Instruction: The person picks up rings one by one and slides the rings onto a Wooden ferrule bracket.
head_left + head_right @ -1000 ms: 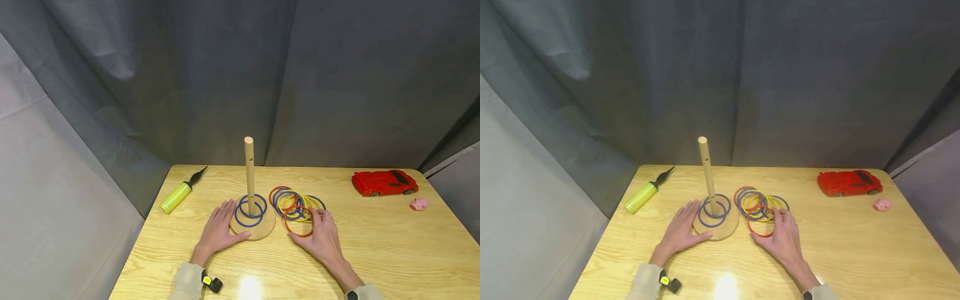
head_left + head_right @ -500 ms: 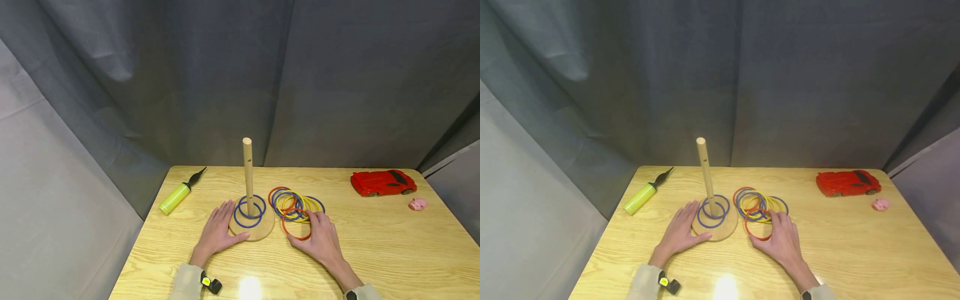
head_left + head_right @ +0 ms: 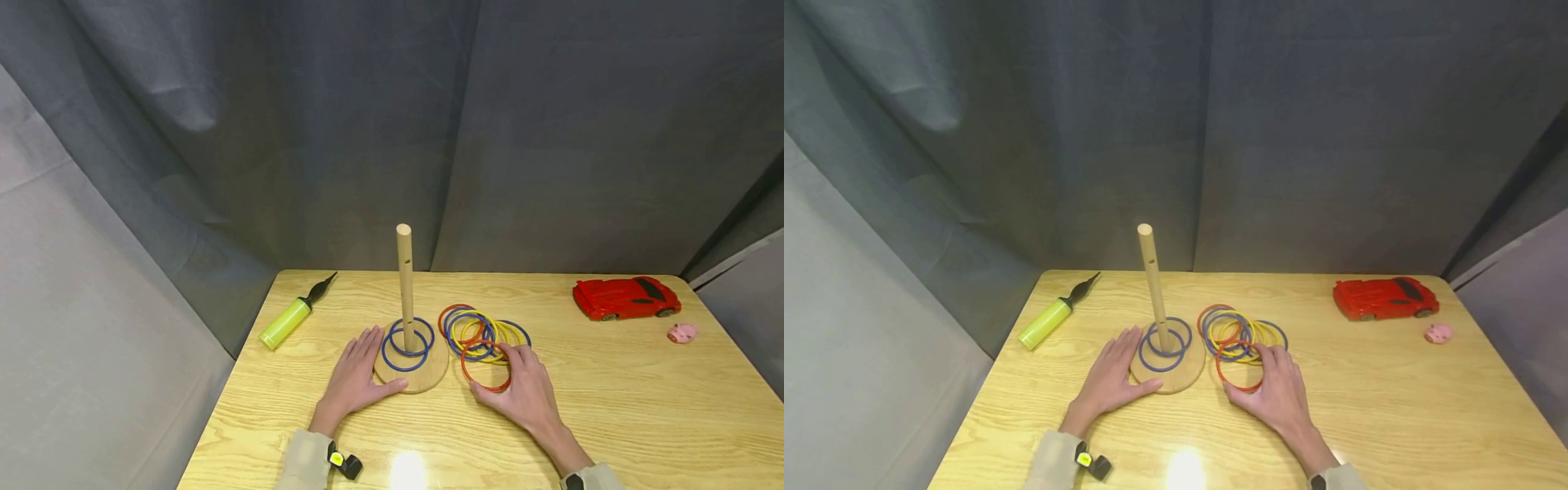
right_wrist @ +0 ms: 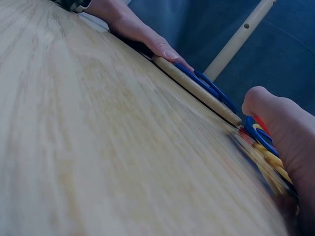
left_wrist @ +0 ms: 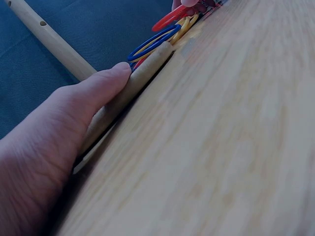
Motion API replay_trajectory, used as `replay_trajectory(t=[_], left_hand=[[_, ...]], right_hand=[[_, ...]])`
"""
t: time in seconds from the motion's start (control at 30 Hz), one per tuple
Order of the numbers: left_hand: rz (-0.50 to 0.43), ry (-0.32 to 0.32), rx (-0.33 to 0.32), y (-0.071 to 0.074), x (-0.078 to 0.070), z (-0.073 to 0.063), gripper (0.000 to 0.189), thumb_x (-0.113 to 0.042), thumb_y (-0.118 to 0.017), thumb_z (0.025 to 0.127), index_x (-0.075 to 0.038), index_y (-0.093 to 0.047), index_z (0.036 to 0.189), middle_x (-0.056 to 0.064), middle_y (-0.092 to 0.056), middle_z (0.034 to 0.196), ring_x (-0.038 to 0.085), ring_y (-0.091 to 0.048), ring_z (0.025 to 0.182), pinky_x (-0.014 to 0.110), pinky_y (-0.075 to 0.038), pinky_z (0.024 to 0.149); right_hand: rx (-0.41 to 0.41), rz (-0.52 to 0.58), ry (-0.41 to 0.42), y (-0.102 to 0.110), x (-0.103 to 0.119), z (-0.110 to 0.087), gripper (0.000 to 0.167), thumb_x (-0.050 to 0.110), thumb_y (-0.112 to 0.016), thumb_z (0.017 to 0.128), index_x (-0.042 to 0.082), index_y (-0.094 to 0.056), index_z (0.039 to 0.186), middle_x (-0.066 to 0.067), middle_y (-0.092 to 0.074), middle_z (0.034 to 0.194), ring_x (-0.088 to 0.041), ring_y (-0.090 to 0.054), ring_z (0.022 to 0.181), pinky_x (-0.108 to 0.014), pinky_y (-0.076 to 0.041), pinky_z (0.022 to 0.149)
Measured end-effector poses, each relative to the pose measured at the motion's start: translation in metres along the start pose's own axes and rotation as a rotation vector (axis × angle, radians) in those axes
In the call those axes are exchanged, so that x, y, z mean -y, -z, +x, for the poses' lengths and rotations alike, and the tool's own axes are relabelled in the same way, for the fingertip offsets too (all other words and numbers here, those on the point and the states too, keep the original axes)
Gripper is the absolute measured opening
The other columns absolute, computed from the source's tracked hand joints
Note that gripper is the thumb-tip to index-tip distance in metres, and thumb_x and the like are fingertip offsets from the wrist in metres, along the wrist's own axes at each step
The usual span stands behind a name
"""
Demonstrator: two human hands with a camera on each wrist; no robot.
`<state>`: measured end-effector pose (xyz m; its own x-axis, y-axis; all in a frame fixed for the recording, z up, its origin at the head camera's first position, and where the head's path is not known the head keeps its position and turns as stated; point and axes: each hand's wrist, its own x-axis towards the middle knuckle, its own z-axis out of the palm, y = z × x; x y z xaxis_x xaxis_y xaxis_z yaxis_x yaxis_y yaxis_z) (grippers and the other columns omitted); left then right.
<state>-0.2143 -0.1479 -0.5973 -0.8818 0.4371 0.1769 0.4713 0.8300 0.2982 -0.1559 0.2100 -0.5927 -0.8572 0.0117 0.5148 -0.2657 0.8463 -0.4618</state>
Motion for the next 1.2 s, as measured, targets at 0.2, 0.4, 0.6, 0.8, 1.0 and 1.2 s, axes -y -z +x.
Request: replay_trajectory(t=[0.2, 0.4, 0.6, 0.8, 1.0, 1.2], left_hand=[[-0.007, -0.006, -0.010, 0.001, -0.001, -0.001, 0.120, -0.093, -0.046, 0.083, -0.012, -0.021, 0.168, 0.008, -0.023, 0.173, 0.028, -0.020, 0.160, 0.049, -0.018, 0.130], [-0.001, -0.009, -0.013, 0.000, -0.001, -0.001, 0.120, -0.092, -0.047, 0.083, -0.012, -0.021, 0.168, 0.009, -0.023, 0.173, 0.028, -0.020, 0.160, 0.050, -0.018, 0.130], [-0.008, -0.013, -0.016, 0.000, -0.001, 0.000, 0.119, -0.092, -0.048, 0.084, -0.011, -0.021, 0.168, 0.009, -0.024, 0.173, 0.029, -0.020, 0.160, 0.050, -0.019, 0.130], [-0.005, -0.006, -0.006, 0.000, -0.001, 0.000, 0.120, -0.092, -0.047, 0.084, -0.012, -0.020, 0.168, 0.008, -0.023, 0.173, 0.028, -0.019, 0.160, 0.049, -0.017, 0.130], [-0.006, 0.000, 0.009, 0.001, -0.001, 0.000, 0.120, -0.093, -0.046, 0.083, -0.012, -0.019, 0.168, 0.007, -0.021, 0.174, 0.027, -0.017, 0.161, 0.048, -0.016, 0.131], [0.001, 0.004, 0.010, 0.000, 0.000, 0.000, 0.120, -0.093, -0.045, 0.083, -0.013, -0.019, 0.168, 0.006, -0.021, 0.174, 0.026, -0.016, 0.161, 0.047, -0.016, 0.131]], right_hand=[[-0.006, 0.007, 0.012, 0.000, 0.001, -0.001, 0.092, 0.058, -0.093, 0.059, 0.001, -0.067, 0.127, -0.011, -0.059, 0.104, -0.030, -0.060, 0.088, -0.051, -0.051, 0.075], [-0.017, 0.012, 0.038, -0.001, 0.001, -0.001, 0.091, 0.060, -0.092, 0.059, 0.002, -0.069, 0.125, -0.011, -0.061, 0.103, -0.031, -0.062, 0.086, -0.050, -0.052, 0.074], [-0.024, 0.008, 0.053, 0.000, 0.003, 0.000, 0.089, 0.061, -0.092, 0.059, 0.003, -0.070, 0.123, -0.009, -0.061, 0.102, -0.031, -0.062, 0.085, -0.049, -0.051, 0.071], [-0.013, 0.020, 0.077, 0.005, 0.010, 0.004, 0.086, 0.058, -0.093, 0.060, 0.001, -0.069, 0.121, -0.009, -0.060, 0.102, -0.029, -0.061, 0.085, -0.048, -0.053, 0.072], [-0.003, 0.063, 0.105, 0.021, 0.023, 0.021, 0.079, 0.052, -0.095, 0.061, -0.001, -0.069, 0.114, -0.009, -0.060, 0.102, -0.024, -0.059, 0.091, -0.047, -0.056, 0.076], [0.021, 0.073, 0.117, 0.041, 0.037, 0.044, 0.073, 0.050, -0.095, 0.063, 0.003, -0.070, 0.112, -0.007, -0.059, 0.100, -0.018, -0.055, 0.090, -0.041, -0.055, 0.068]])
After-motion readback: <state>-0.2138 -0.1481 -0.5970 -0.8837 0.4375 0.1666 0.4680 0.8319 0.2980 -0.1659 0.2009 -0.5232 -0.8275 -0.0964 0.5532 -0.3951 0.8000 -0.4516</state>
